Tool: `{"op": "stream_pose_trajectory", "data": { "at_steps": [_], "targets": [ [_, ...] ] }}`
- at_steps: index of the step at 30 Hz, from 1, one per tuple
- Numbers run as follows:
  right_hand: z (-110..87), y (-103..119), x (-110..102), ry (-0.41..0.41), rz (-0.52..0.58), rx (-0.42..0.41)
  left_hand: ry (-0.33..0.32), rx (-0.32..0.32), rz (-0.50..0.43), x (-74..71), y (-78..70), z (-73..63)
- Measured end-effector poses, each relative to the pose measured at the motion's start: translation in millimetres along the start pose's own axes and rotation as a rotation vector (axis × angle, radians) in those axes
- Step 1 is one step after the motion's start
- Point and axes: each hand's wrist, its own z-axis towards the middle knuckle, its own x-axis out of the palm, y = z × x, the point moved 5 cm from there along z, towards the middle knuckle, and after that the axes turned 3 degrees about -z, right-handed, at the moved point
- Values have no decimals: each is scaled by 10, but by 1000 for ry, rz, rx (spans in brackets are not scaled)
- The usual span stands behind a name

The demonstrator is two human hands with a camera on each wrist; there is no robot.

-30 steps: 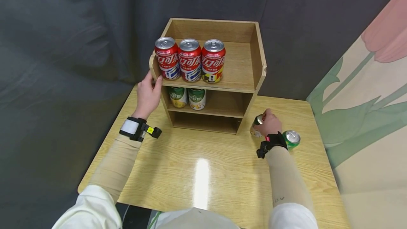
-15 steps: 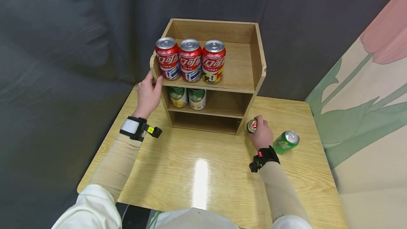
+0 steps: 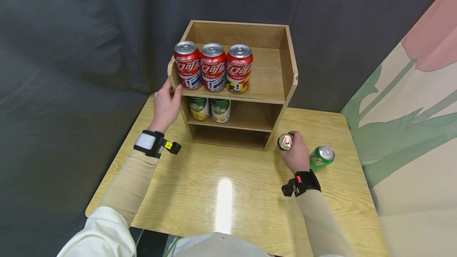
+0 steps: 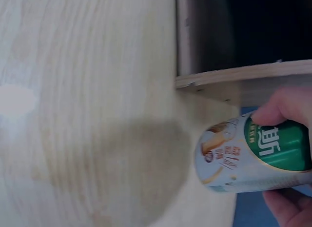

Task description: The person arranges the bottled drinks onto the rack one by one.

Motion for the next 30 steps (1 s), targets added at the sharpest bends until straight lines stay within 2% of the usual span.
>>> {"op": "stream_pose_trajectory", "data": {
  "at_steps": [9,21,30],
  "targets": [
    [-77,247,-201,31,26,4,7,-12,-8,-4,-9,5],
    [-227,580,-415,37,27,-65,-1,2,-19,-17,-22,-5],
    [-283,970,-598,9,48,-182,3,0,-19,-16,-39,-15]
  ]
}}
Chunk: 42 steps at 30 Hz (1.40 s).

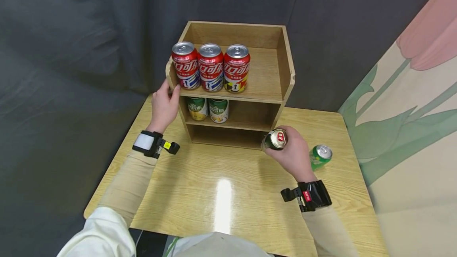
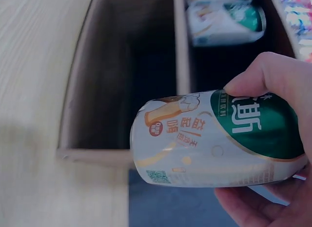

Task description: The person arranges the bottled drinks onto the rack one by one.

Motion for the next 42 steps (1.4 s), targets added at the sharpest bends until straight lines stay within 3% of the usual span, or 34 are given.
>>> {"op": "stream_pose_trajectory", "data": {
  "at_steps": [5,11,19,31,42],
  "targets": [
    [51,240,-42,-28,33,-47,2,-7,6,-6,6,-2],
    [138,471,-49,-119,72,-112,3,-18,9,-2,21,2],
    [273,607,-17,-211,118,-150,6,-12,4,12,21,1],
    [428,676,157,-228,164,-174,2,-5,0,13,15,10],
    [590,676,390,-164,161,-132,1,-8,1,15,16,7]
  ]
}}
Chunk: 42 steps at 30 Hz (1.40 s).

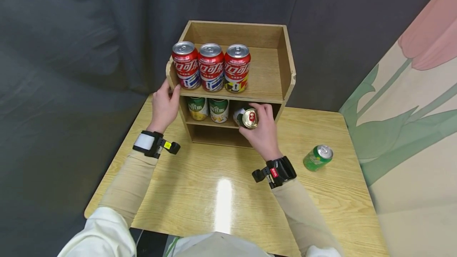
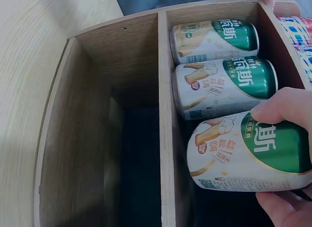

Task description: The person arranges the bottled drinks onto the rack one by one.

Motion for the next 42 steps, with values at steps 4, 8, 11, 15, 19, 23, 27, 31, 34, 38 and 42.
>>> {"op": "stream_pose_trajectory", "data": {
  "at_steps": [4,8,11,15,19,23,27,31,34,38,42],
  "targets": [
    [56,11,45,8,-9,-11,-3,4,-3,-2,-2,2],
    [93,14,84,27,-20,-21,-10,16,0,-9,-11,-1],
    [119,1,117,52,-18,-10,-12,21,1,-10,-11,-3],
    [164,-19,152,88,-3,15,-13,23,2,-8,-2,-3],
    [231,-32,170,108,23,23,-11,23,4,-5,2,-1],
    [290,-49,202,145,76,24,-11,23,4,-2,4,1],
    [332,-53,240,206,112,43,-11,21,1,2,8,4],
    [376,-75,263,242,133,83,-6,12,0,5,13,5],
    [410,-96,273,258,140,109,-7,8,3,2,11,3],
    [451,-96,284,282,135,121,-9,6,5,-1,12,3],
    [482,-101,301,304,129,146,-7,3,2,-1,13,3]
  ]
}}
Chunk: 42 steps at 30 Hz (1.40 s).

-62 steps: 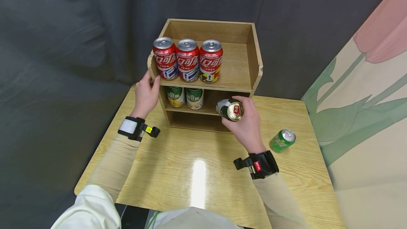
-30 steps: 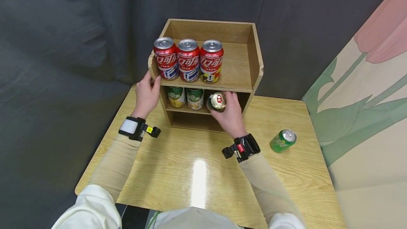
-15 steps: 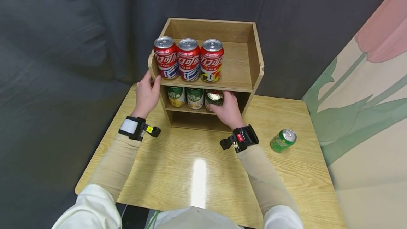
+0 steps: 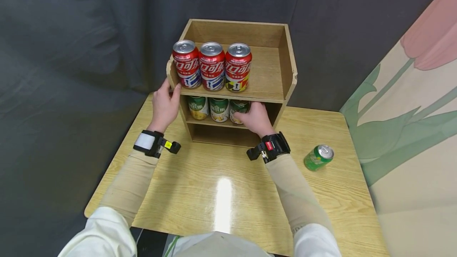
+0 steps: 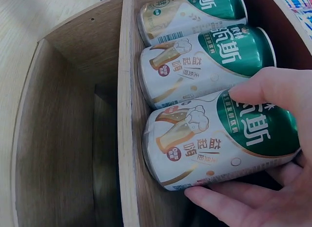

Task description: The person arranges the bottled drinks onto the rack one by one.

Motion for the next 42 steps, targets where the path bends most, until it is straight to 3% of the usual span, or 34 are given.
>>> {"op": "stream_pose_trajectory", "data": {
  "at_steps": [12,26,35,42],
  "targets": [
    [110,4,-2,51,-36,63,-9,14,-1,8,1,9],
    [152,-19,76,57,-38,62,-9,12,5,2,9,6],
    [53,-148,41,49,2,55,2,2,-12,17,10,7],
    [-108,-147,-35,33,-58,0,-15,18,5,-3,8,4]
  ]
}}
